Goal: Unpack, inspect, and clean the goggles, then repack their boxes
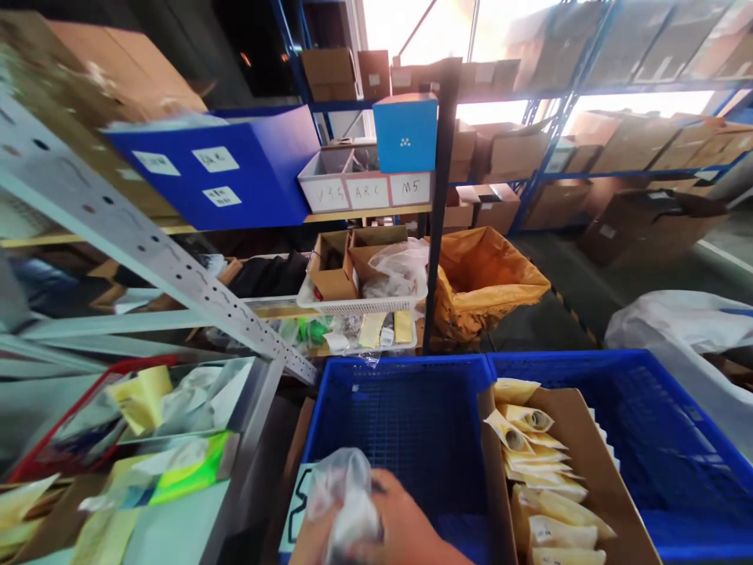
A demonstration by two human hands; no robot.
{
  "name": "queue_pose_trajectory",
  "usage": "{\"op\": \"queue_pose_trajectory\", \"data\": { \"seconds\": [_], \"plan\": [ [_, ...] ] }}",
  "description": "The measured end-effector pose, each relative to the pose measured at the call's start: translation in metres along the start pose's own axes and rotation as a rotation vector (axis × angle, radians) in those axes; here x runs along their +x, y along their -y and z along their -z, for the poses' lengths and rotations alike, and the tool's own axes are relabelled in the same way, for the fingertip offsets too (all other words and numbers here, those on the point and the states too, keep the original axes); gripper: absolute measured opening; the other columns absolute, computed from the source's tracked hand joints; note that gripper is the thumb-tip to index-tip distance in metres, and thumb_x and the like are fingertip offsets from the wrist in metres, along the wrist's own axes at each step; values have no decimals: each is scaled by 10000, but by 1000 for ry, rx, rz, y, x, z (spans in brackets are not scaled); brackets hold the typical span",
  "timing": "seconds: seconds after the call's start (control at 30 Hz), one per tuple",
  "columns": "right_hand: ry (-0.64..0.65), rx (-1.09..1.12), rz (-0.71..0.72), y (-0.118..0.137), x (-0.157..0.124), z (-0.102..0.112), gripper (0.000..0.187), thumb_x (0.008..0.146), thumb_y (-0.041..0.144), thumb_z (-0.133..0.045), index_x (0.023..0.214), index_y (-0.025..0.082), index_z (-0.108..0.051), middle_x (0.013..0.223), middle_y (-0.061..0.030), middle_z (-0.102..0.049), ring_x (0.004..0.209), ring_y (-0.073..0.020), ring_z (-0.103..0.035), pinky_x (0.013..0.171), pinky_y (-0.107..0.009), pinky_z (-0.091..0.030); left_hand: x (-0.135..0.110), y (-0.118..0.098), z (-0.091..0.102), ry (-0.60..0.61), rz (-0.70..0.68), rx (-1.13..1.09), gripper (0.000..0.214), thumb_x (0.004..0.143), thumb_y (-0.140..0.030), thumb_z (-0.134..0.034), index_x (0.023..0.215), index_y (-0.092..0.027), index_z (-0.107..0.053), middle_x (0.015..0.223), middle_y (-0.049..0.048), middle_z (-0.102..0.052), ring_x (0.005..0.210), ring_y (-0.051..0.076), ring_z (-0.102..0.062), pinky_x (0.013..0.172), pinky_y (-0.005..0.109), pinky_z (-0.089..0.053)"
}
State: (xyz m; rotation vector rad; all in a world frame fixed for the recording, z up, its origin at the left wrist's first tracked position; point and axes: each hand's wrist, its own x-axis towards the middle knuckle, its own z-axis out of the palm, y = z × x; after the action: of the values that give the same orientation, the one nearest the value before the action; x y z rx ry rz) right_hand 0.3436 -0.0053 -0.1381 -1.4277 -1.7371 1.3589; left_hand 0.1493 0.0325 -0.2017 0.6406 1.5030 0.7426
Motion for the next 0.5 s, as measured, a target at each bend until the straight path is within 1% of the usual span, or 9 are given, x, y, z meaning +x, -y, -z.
{"op": "queue_pose_trajectory", "data": {
  "seconds": [0.07,0.13,0.23,0.27,0.33,0.37,0.43,0.47,0.5],
  "plan": [
    [-129,-95,-38,-13,10,0,743,774,339,-771,1456,207,-506,1592,-187,-327,1371,-353,-485,1112,-465,-436,7,-16,-12,9,-40,-41,641,519,-506,-830,1049,-230,-601,1003,105,-742,1030,343,-710,866,396,-575],
    [-171,-240,28,-28,22,-8,810,787,250,-759,1519,266,-412,1627,-190,-265,1389,-390,-457,1085,-528,-455,13,-33,-29,40,-48,-69,679,507,-523,-836,1066,-223,-595,1009,113,-742,1040,352,-707,875,404,-571],
    [-172,-459,147,-51,43,-18,759,807,91,-656,1501,310,-442,1588,-178,-367,1403,-440,-415,1065,-647,-417,19,-52,-58,120,-24,-109,644,529,-564,-832,1028,-204,-642,1009,127,-749,1058,365,-696,881,412,-565],
    [-209,-493,141,-58,49,-17,746,797,59,-623,1488,292,-467,1560,-178,-416,1392,-432,-432,1064,-645,-419,21,-55,-67,161,2,-130,636,537,-568,-835,1021,-194,-662,1020,132,-750,1075,368,-688,888,415,-561],
    [-280,-454,148,-74,56,-4,699,758,54,-599,1425,256,-549,1467,-159,-540,1303,-367,-543,1047,-549,-483,26,-55,-77,297,84,-174,642,566,-552,-847,1058,-171,-687,1078,142,-743,1125,365,-665,917,415,-546],
    [-350,-386,168,-83,58,6,622,745,77,-593,1338,264,-627,1366,-123,-632,1210,-318,-617,1009,-475,-528,30,-52,-78,385,134,-194,662,589,-563,-843,1093,-162,-689,1121,150,-731,1147,360,-655,930,416,-538],
    [-590,-223,180,-102,59,35,404,766,158,-570,1113,287,-732,1107,-50,-746,993,-247,-702,889,-368,-585,39,-44,-72,534,216,-200,748,618,-645,-812,1182,-173,-672,1248,160,-678,1176,351,-638,939,423,-529],
    [-771,-146,151,-113,59,53,303,787,208,-558,1017,281,-740,995,-33,-752,907,-236,-710,835,-352,-592,43,-38,-64,564,243,-176,812,607,-698,-795,1226,-193,-655,1311,160,-642,1179,348,-634,934,429,-529],
    [-951,-102,88,-123,60,74,257,821,254,-538,1002,263,-721,966,-38,-736,893,-242,-702,823,-364,-586,47,-33,-54,550,255,-127,863,584,-738,-787,1255,-215,-640,1351,156,-613,1168,345,-638,927,437,-531]
  ]
}}
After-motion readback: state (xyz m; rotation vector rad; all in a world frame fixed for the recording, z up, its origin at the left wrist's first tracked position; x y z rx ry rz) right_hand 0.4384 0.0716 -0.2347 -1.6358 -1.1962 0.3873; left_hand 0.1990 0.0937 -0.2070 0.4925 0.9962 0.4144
